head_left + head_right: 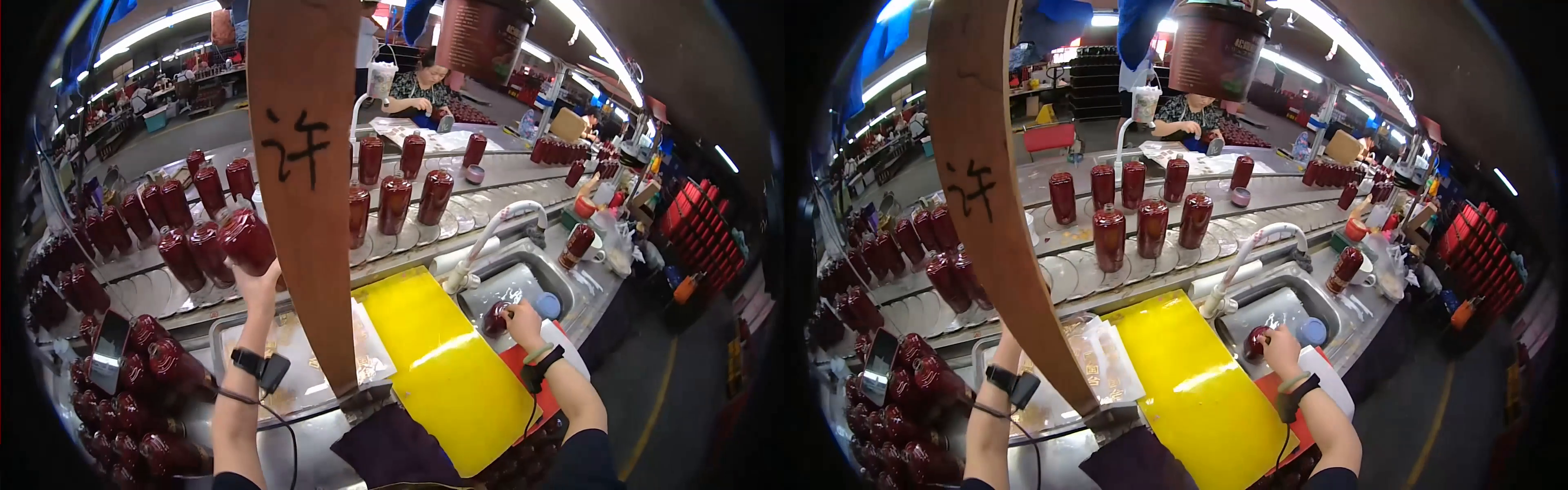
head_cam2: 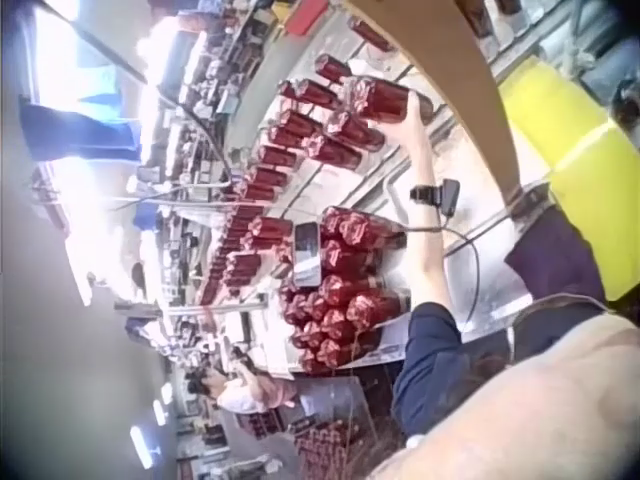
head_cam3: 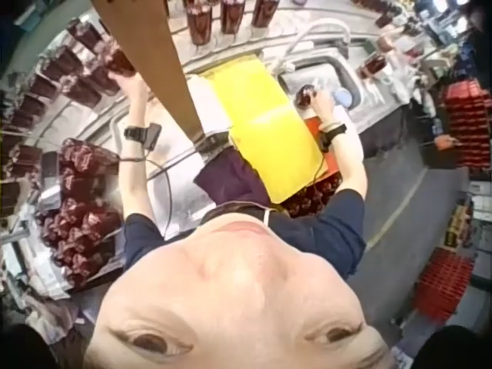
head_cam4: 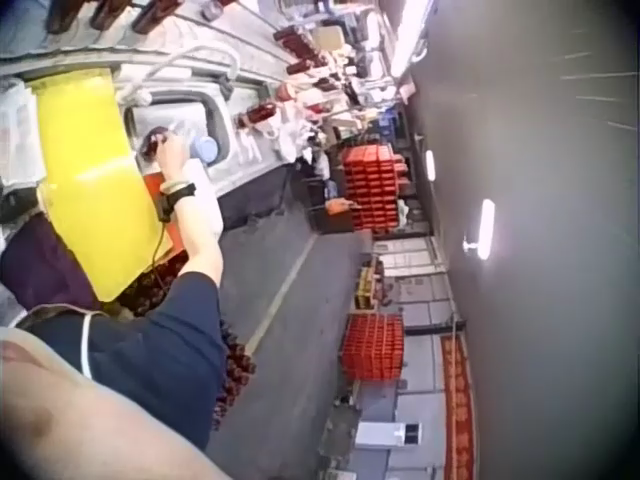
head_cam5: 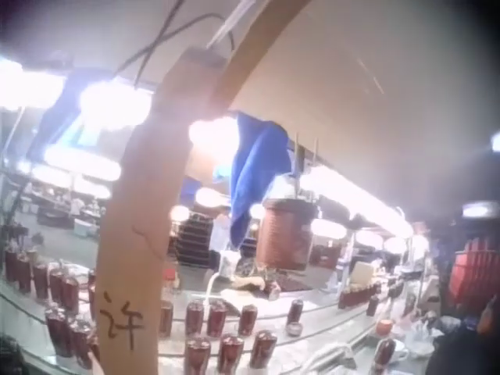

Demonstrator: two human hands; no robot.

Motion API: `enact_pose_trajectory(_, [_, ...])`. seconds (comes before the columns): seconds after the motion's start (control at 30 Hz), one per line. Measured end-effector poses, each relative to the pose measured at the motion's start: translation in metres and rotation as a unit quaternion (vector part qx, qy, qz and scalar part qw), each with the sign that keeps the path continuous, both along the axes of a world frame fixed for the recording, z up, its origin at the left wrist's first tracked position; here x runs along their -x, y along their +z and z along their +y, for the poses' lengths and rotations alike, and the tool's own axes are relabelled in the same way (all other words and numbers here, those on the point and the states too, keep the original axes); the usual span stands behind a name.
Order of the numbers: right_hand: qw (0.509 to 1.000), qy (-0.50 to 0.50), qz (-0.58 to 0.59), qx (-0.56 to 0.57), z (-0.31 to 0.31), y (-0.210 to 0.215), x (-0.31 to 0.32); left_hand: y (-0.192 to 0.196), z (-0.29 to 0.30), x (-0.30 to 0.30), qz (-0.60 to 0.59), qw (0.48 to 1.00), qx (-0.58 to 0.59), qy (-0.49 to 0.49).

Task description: Applying and smoothing gold foil labels onto red ceramic liquor bottles at a factory production line.

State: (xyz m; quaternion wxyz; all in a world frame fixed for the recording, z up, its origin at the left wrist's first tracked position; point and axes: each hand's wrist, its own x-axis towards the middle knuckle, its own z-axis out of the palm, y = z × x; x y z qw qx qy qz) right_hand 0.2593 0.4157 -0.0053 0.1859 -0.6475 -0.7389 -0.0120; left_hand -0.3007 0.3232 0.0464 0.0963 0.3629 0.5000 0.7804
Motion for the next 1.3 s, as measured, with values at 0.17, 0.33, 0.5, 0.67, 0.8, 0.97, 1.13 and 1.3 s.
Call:
enact_pose_trajectory(0.17, [1.000,0.007,-0.013,-0.002,0.000,0.001,0.002,0.021,-0.127,-0.042,-0.056,0.998,0.032,-0.018])
enact_pose_trajectory(0.33, [1.000,0.018,-0.018,0.013,-0.004,0.009,0.011,0.003,-0.252,-0.097,-0.020,0.992,0.120,0.047])
enact_pose_trajectory(0.5, [0.998,0.064,-0.010,-0.003,0.000,0.007,0.009,-0.020,-0.310,-0.136,-0.032,0.985,0.109,0.133])
enact_pose_trajectory(0.67, [0.997,0.067,0.007,-0.038,0.006,0.010,0.002,-0.046,-0.326,-0.147,-0.056,0.973,0.201,0.097])
enact_pose_trajectory(0.8, [0.997,0.044,0.020,-0.068,0.015,0.020,-0.007,-0.065,-0.324,-0.145,-0.021,0.968,0.201,0.151])
enact_pose_trajectory(0.97, [0.997,0.043,-0.008,-0.060,0.009,0.028,-0.008,-0.068,-0.323,-0.131,-0.064,0.965,0.212,0.138])
enact_pose_trajectory(1.13, [0.997,0.055,0.009,-0.045,0.005,0.010,-0.011,-0.071,-0.324,-0.118,-0.037,0.970,0.195,0.141])
enact_pose_trajectory(1.3, [0.998,0.063,0.014,-0.009,0.003,-0.001,-0.019,-0.082,-0.325,-0.108,-0.040,0.975,0.191,0.105])
